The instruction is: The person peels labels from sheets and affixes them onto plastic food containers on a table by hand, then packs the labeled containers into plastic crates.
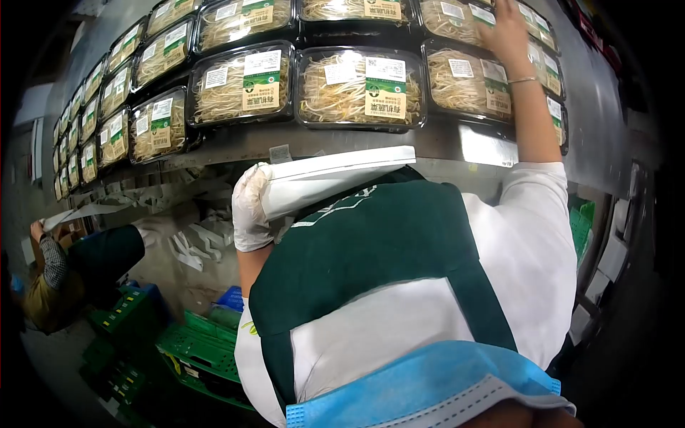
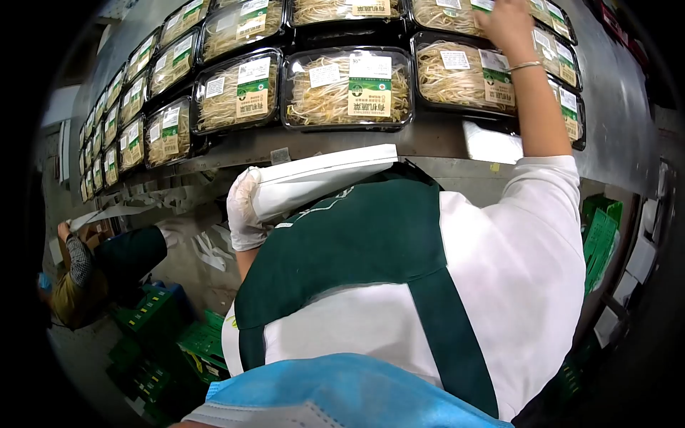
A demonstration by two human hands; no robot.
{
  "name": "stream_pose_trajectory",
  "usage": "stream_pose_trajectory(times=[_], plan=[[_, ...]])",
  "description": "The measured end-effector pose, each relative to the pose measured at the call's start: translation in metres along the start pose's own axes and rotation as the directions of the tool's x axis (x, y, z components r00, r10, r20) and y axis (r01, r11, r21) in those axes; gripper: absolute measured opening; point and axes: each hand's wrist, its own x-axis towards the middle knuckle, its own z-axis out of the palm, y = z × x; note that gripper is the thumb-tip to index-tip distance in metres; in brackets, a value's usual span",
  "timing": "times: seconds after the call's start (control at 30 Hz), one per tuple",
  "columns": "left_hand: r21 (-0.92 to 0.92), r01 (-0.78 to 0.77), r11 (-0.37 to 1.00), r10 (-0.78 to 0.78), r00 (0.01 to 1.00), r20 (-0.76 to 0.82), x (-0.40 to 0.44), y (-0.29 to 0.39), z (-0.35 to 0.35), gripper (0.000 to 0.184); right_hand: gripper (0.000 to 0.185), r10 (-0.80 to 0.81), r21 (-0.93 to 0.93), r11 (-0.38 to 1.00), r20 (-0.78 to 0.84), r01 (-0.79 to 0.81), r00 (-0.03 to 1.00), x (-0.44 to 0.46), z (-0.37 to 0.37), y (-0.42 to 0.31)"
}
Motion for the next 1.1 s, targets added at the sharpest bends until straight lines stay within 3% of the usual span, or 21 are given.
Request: stream_pose_trajectory(times=[0.03,0.07,0.1,0.13,0.2,0.27,0.33,0.43,0.53,0.57,0.6,0.63,0.67,0.7,0.73,0.8,0.87,0.93,1.0,1.07,1.1], plan=[[0.01,-0.005,1.0,0.005,1.0,-0.002,0.0,-0.002,-0.003,0.016,0.047,0.011,-0.007,1.0,0.004,-0.011,1.0,-0.009,0.005,0.022],[0.016,-0.014,1.0,0.014,1.0,-0.003,0.002,-0.003,-0.006,0.016,0.052,0.066,0.31,0.947,0.076,-0.087,0.995,-0.016,0.013,0.046],[0.015,-0.008,1.0,0.008,1.0,0.006,0.003,-0.004,-0.008,0.016,0.058,0.092,0.587,0.791,0.161,-0.17,0.983,-0.021,0.015,0.059],[0.003,-0.003,1.0,0.003,1.0,0.008,0.003,-0.006,-0.012,0.017,0.057,0.241,0.736,0.544,0.322,-0.402,0.916,-0.04,-0.018,0.034],[-0.006,0.007,1.0,-0.007,1.0,0.018,0.001,-0.007,-0.014,0.017,0.053,0.166,0.808,0.39,0.41,-0.441,0.897,-0.074,-0.025,0.017],[0.1,-0.053,0.994,0.049,0.998,0.046,0.0,-0.005,-0.015,0.017,0.054,0.161,0.786,0.471,0.369,-0.4,0.915,-0.09,-0.039,-0.013],[0.098,-0.066,0.993,0.059,0.995,0.075,0.001,-0.008,-0.02,0.017,0.052,0.136,0.749,0.613,0.213,-0.251,0.968,-0.095,-0.037,-0.028],[0.027,-0.08,0.996,0.078,0.995,0.055,-0.004,-0.008,-0.026,0.013,0.053,-0.094,0.339,0.937,0.016,0.083,0.995,-0.097,-0.027,-0.029],[0.102,-0.067,0.993,0.068,0.998,-0.01,-0.005,-0.011,-0.04,0.012,0.066,0.193,-0.075,0.98,0.151,-0.183,0.97,-0.089,-0.031,-0.006],[0.118,-0.098,0.988,0.105,0.993,-0.055,-0.007,-0.013,-0.042,0.011,0.069,0.135,-0.105,0.986,0.083,-0.126,0.987,-0.089,-0.031,-0.006],[0.102,-0.102,0.989,0.106,0.994,-0.028,-0.009,-0.012,-0.043,0.011,0.059,0.134,0.212,0.965,0.122,-0.157,0.984,-0.081,-0.033,-0.017],[0.128,-0.128,0.984,0.132,0.991,-0.022,-0.01,-0.014,-0.045,0.011,0.053,0.11,0.598,0.77,0.219,-0.223,0.969,-0.079,-0.039,-0.044],[0.154,-0.152,0.976,0.156,0.988,-0.01,-0.01,-0.015,-0.047,0.011,0.047,0.05,0.855,0.428,0.303,-0.294,0.952,-0.078,-0.045,-0.078],[0.143,-0.182,0.973,0.176,0.983,0.05,-0.012,-0.014,-0.047,0.011,0.036,-0.098,0.93,0.196,0.334,-0.311,0.937,-0.077,-0.054,-0.116],[0.138,-0.188,0.972,0.184,0.982,0.04,-0.012,-0.014,-0.051,0.011,0.032,-0.165,0.94,0.205,0.309,-0.274,0.936,-0.082,-0.055,-0.146],[0.166,-0.202,0.965,0.179,0.974,0.141,-0.015,-0.015,-0.058,0.012,0.029,-0.12,0.897,0.406,0.242,-0.175,0.963,-0.086,-0.068,-0.187],[0.171,-0.216,0.961,0.19,0.969,0.156,-0.018,-0.016,-0.065,0.012,0.029,-0.199,0.743,0.667,0.104,0.057,0.975,-0.087,-0.056,-0.197],[0.179,-0.236,0.955,0.211,0.966,0.152,-0.02,-0.024,-0.074,0.012,0.033,-0.336,0.542,0.779,-0.063,0.315,0.94,-0.08,-0.05,-0.193],[0.221,-0.246,0.944,0.217,0.965,0.146,-0.025,-0.022,-0.074,0.014,0.053,-0.285,0.273,0.924,0.022,0.269,0.958,-0.068,-0.054,-0.176],[0.376,-0.283,0.882,0.259,0.959,0.114,-0.025,-0.021,-0.071,0.015,0.051,-0.207,0.186,0.962,0.024,0.199,0.978,-0.058,-0.037,-0.15],[0.39,-0.303,0.869,0.269,0.953,0.142,-0.026,-0.013,-0.062,0.017,0.051,-0.225,0.566,0.812,0.075,0.144,0.971,-0.055,-0.041,-0.159]])
